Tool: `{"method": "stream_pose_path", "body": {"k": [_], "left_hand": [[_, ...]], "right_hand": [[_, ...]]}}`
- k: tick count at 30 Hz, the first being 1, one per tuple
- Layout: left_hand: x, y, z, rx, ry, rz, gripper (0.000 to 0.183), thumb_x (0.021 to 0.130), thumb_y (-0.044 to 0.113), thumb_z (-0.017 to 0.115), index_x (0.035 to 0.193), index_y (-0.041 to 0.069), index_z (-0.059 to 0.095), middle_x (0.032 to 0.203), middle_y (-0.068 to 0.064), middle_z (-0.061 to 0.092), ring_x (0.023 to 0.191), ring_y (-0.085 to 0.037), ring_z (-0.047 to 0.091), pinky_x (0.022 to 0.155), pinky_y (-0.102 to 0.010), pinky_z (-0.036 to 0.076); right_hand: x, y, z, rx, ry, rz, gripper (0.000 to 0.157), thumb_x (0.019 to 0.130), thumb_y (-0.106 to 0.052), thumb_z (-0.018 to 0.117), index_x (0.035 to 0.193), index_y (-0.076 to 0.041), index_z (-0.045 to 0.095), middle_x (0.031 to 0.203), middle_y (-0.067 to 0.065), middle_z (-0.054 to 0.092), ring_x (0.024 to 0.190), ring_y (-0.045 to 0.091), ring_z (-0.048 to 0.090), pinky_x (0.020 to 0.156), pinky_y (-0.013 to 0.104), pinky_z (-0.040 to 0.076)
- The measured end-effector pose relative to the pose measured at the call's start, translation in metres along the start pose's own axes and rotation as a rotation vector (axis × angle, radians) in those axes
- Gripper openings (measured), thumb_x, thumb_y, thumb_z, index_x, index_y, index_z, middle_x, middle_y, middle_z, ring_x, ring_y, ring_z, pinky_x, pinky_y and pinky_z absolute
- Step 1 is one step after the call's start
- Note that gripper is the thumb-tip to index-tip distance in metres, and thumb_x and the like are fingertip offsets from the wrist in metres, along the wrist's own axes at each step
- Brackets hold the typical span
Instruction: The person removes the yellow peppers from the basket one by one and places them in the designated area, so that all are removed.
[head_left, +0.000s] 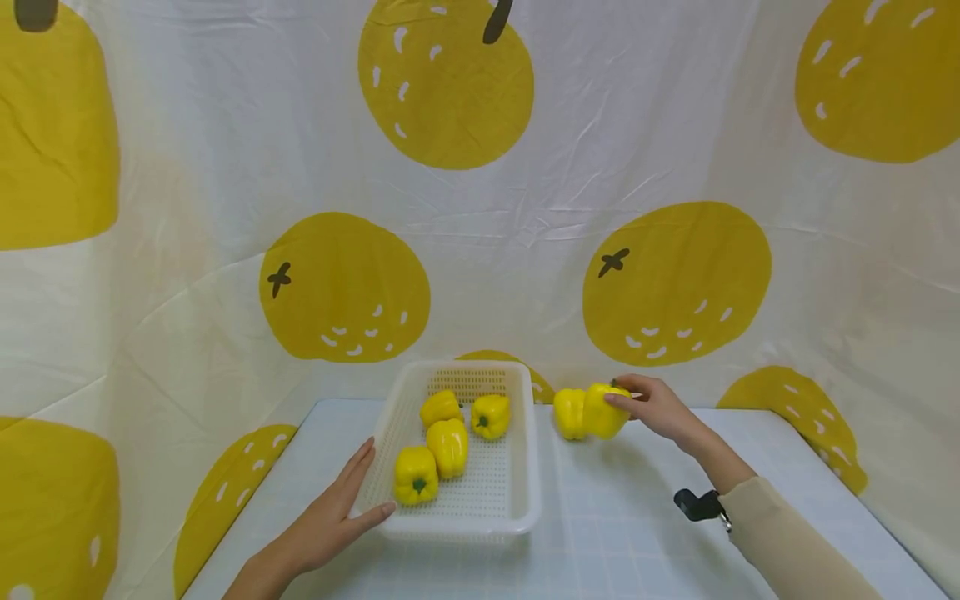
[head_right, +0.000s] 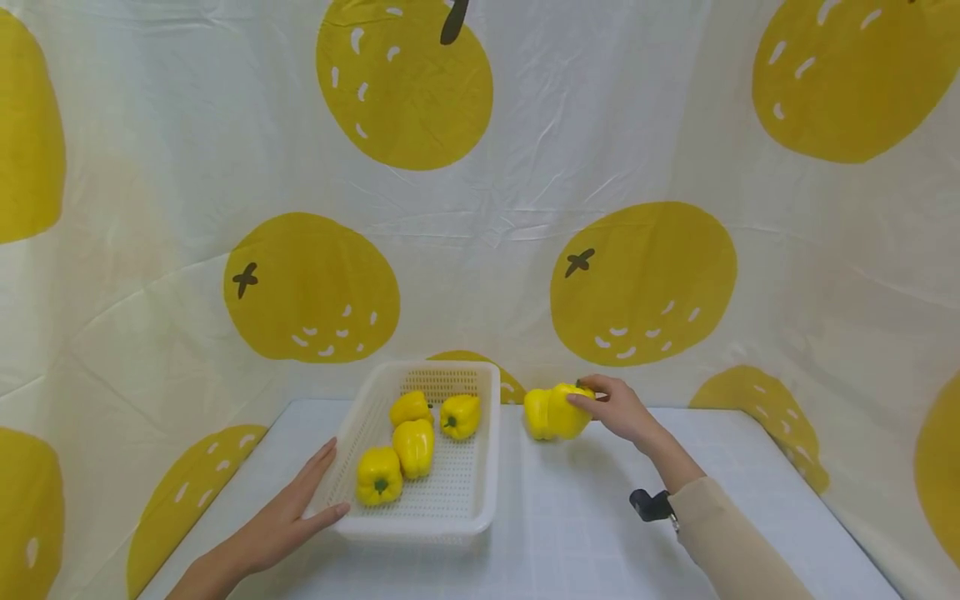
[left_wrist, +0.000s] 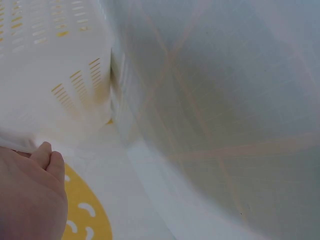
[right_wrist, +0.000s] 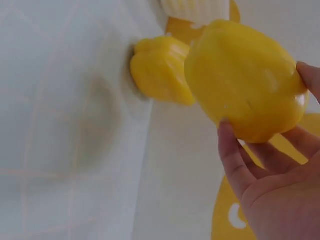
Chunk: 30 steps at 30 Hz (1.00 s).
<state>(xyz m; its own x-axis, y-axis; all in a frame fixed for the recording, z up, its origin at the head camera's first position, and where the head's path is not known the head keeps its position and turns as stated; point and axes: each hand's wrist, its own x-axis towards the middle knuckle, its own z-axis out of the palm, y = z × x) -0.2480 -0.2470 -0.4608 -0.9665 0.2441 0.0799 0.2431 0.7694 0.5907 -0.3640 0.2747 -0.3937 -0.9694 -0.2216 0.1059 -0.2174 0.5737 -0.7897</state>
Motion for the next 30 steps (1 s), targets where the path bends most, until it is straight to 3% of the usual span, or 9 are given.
{"method": "stream_pose_path", "body": {"k": [16, 22, 30], "left_hand": [[0.002, 0.001, -0.002, 0.005, -0.006, 0.01, 0.1, 0.095, 0.064, 0.059, 0.165, 0.01, 0.013, 0.173, -0.007, 0.004, 0.155, -0.037, 0.018, 0.118, -0.065, 0.023], [0.002, 0.001, -0.001, -0.005, -0.015, 0.001, 0.1, 0.095, 0.064, 0.059, 0.165, 0.011, 0.011, 0.173, -0.007, 0.003, 0.156, -0.037, 0.017, 0.118, -0.066, 0.022], [0.003, -0.002, 0.001, -0.019, -0.013, -0.034, 0.101, 0.094, 0.065, 0.062, 0.166, 0.014, 0.012, 0.173, -0.003, 0.003, 0.156, -0.034, 0.016, 0.119, -0.065, 0.022]], "right_hand": [[0.017, 0.05, -0.001, -0.101, 0.022, 0.091, 0.074, 0.098, -0.047, 0.066, 0.146, 0.007, 0.049, 0.148, 0.03, 0.048, 0.115, 0.039, 0.061, 0.091, 0.043, 0.059], [0.025, 0.07, 0.006, -0.168, 0.035, 0.128, 0.073, 0.098, -0.048, 0.066, 0.145, 0.005, 0.049, 0.149, 0.031, 0.045, 0.122, 0.047, 0.055, 0.095, 0.05, 0.056], [0.026, 0.077, 0.018, -0.187, 0.089, 0.114, 0.071, 0.097, -0.041, 0.07, 0.144, 0.007, 0.047, 0.146, 0.033, 0.042, 0.125, 0.051, 0.049, 0.102, 0.058, 0.05]]}}
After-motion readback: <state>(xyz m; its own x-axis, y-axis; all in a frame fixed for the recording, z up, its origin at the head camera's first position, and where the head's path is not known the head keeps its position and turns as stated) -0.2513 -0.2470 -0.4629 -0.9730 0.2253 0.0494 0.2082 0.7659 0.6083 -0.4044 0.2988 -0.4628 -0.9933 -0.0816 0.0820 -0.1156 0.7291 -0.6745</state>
